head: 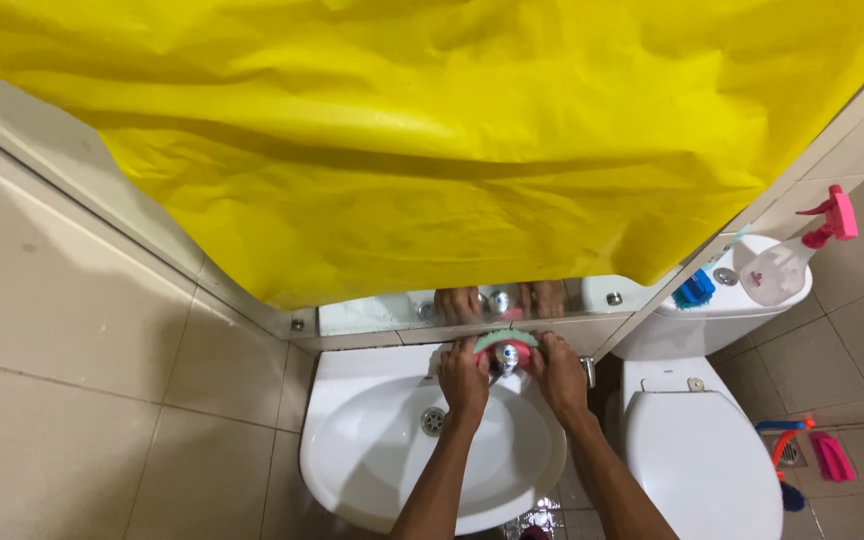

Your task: Cleaning a bathroom sink and faucet using a sponge and water, then wiping the mirror.

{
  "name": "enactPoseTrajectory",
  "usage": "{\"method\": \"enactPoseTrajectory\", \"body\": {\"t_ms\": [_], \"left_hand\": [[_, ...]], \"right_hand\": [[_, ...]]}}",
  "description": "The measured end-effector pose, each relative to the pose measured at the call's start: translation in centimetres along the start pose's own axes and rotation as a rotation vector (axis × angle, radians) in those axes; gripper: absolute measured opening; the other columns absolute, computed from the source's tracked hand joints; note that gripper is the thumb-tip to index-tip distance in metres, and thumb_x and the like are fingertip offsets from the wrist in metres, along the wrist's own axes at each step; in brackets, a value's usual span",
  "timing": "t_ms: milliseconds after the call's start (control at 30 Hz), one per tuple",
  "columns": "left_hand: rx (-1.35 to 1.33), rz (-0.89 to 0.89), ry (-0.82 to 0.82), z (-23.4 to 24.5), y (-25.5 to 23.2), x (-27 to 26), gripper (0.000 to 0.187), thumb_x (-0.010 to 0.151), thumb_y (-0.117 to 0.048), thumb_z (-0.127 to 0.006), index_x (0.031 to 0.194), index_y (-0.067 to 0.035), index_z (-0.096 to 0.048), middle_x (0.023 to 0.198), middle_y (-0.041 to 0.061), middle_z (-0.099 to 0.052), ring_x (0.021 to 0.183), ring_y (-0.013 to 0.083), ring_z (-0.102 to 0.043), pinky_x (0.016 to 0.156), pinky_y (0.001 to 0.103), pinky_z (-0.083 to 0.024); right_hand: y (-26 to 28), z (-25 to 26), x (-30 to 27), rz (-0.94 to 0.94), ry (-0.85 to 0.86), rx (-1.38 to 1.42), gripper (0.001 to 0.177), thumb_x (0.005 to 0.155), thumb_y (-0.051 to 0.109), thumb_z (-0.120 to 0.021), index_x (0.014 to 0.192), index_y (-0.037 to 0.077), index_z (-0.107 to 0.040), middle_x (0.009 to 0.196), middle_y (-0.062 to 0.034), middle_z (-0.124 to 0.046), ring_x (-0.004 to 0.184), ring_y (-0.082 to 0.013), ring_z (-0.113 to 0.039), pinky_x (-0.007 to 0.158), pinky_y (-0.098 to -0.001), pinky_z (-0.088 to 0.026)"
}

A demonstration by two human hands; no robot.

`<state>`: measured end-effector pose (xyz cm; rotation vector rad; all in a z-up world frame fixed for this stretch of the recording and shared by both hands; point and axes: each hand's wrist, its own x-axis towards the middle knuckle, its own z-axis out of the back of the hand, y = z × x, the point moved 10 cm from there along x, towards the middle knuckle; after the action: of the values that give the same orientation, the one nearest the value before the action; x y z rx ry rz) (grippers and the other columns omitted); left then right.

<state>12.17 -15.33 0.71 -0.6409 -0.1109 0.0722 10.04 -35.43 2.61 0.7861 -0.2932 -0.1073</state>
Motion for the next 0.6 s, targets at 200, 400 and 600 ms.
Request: {"method": "enactPoseTrajectory", "body": {"t_ms": [200, 400, 600], "left_hand": [[-0.022, -0.054, 0.006, 0.3, -0.4, -0.1, 0.047, 0.084, -0.017, -0.078, 0.129, -0.016, -0.065, 0.131, 0.007, -0.066, 0.116, 0.0375, -0.058, 0.095, 0.051, -0.047], [-0.071, -0.110, -0.001, -0.1, -0.4, 0.4, 0.048, 0.080, -0.013, -0.079, 0.127, -0.015, -0.067, 0.130, 0.009, -0.068, 0.112, 0.0387, -0.062, 0.096, 0.049, -0.050], [-0.085, -0.150, 0.001, -0.9, -0.5, 0.7, 0.044, 0.081, -0.013, -0.079, 0.123, -0.014, -0.070, 0.124, 0.012, -0.070, 0.109, 0.0404, -0.064, 0.094, 0.050, -0.050]], "right_hand": [[1.0, 0.8, -1.1, -0.139, 0.144, 0.074, 0.026, 0.094, 0.013, -0.061, 0.118, 0.003, -0.065, 0.108, -0.0220, -0.072, 0.099, -0.0393, -0.070, 0.087, -0.0488, -0.053], [0.4, 0.7, -4.3, -0.305, 0.102, 0.051, 0.030, 0.095, 0.021, -0.064, 0.120, 0.005, -0.063, 0.092, -0.0248, -0.072, 0.089, -0.0437, -0.071, 0.079, -0.0506, -0.055], [0.8, -0.3, -6.3, -0.097, -0.085, -0.028, 0.021, 0.094, 0.020, -0.067, 0.104, 0.002, -0.064, 0.087, -0.0236, -0.070, 0.081, -0.0436, -0.069, 0.071, -0.0522, -0.053]]}}
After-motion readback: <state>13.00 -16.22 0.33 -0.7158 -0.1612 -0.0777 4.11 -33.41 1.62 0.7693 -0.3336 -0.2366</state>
